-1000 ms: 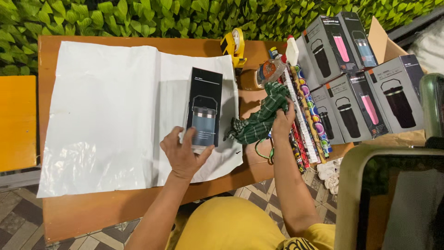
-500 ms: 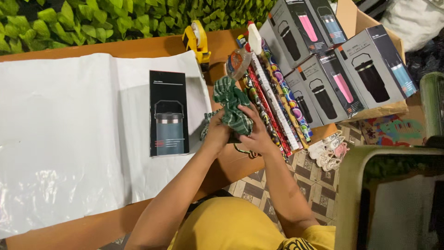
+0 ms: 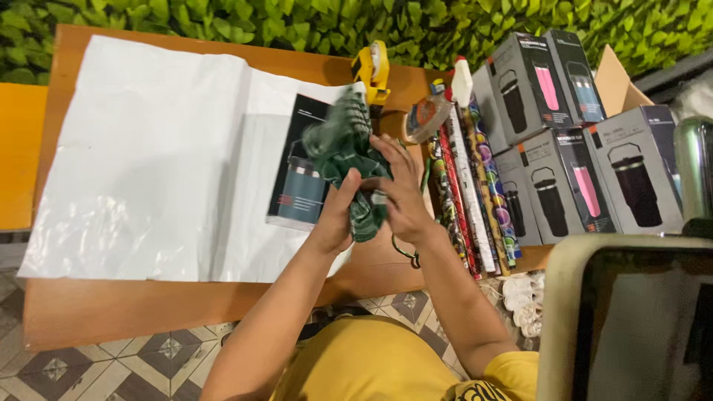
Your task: The person cuts a sheet of colorful wrapping paper with scissors, places a rectangular box on the paper, and wraps it by folding the paper around the box. They secure the paper with tape and smooth the edges to complete the wrapping.
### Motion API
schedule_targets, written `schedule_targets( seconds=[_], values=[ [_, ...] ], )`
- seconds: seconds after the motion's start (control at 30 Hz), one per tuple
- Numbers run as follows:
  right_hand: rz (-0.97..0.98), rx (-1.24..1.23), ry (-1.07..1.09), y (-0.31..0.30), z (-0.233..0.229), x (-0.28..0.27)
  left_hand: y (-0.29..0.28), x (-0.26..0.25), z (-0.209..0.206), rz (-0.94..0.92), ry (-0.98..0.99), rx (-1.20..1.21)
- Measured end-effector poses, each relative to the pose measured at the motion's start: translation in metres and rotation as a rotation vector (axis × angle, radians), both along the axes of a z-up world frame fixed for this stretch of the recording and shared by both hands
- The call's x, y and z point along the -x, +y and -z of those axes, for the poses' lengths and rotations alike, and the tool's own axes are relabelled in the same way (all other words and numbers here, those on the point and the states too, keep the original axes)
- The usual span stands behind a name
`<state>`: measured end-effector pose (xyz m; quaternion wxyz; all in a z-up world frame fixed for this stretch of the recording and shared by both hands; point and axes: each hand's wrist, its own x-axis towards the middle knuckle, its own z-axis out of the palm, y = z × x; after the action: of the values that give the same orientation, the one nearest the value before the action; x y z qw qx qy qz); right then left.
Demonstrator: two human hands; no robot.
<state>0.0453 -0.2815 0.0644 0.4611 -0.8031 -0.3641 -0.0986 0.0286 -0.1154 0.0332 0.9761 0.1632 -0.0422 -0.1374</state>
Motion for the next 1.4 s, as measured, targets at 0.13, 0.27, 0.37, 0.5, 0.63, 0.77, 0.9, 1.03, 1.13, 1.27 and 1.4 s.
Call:
schedule_targets(
  seconds=[0.13,0.27,0.37,0.5,0.63,0.77,0.9,1.03,1.13,1.27,1.4],
  values=[
    [0.042,0.105,-0.123,0.076,0.004,0.006,0.058,0.005,0.009,-0.258,0.034,-0.203],
    [-0.074,-0.007,0.057,0.152,0.010,0.018,0.141,0.022,0.016,-0.362,0.023,-0.363],
    [-0.039,0.004,0.051,0.215,0.011,0.033,0.210,0.041,0.011,-0.412,0.022,-0.549],
    [-0.071,0.140,0.093,0.290,0.023,0.053,0.298,0.062,0.011,-0.727,0.100,-0.866],
    [-0.132,0.340,0.154,0.347,0.038,0.069,0.366,0.083,0.020,-0.798,0.206,-1.294],
    [-0.186,0.434,0.128,0.379,0.053,0.072,0.416,0.088,0.047,-0.827,0.332,-1.590],
    [-0.189,0.507,0.118,0.392,0.063,0.066,0.471,0.070,0.066,-0.991,0.349,-1.630],
    [-0.156,0.520,0.144,0.397,0.072,0.062,0.534,0.025,0.060,-1.083,0.218,-1.745],
    [-0.125,0.531,0.177,0.408,0.074,0.058,0.557,0.022,0.051,-1.088,0.205,-1.887],
    [-0.073,0.536,0.214,0.406,0.079,0.051,0.522,0.048,0.062,-0.866,0.304,-1.874],
    [0.068,0.416,0.202,0.385,0.076,0.041,0.450,0.067,0.066,-0.917,0.030,-1.713]
  ],
)
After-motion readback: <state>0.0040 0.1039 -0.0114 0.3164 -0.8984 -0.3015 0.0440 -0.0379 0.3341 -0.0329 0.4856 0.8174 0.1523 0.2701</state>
